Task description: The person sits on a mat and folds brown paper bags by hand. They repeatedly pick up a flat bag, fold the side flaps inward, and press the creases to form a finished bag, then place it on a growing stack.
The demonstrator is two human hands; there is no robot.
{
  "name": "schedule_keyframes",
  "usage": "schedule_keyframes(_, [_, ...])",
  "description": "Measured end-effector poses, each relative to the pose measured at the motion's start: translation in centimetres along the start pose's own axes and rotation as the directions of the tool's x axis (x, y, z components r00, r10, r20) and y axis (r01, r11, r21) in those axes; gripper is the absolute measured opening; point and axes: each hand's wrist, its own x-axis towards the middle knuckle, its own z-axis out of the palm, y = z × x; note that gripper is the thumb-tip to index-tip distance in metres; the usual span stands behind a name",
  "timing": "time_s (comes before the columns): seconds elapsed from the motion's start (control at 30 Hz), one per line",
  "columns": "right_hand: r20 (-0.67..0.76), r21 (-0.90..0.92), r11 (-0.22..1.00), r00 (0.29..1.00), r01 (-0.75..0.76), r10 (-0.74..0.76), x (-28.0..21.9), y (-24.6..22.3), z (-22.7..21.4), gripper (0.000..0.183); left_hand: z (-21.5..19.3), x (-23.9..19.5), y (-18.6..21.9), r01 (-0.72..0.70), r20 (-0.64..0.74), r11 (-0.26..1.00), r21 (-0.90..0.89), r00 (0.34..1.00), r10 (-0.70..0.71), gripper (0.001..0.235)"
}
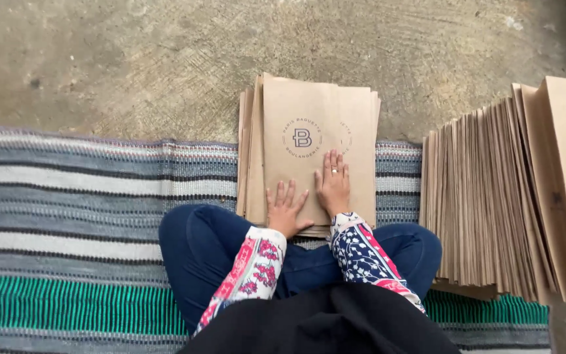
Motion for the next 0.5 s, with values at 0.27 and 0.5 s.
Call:
schedule_keyframes(0.27, [0.097,0.028,0.999,0.995,-0.027,0.024,0.6,0.2,-0.3,0.069,-3.8,-0.6,0.5,0.253,0.141,0.965,-0.069,0.960,-0.242,0.131])
schedule_keyframes(0.5, [0.489,-0.112,0.848,0.714,-0.518,0.501,-3.6,1.2,2.6,0.088,-3.5,-0.5,0.4,0.262,0.119,0.959,-0.106,0.961,-0.249,0.132])
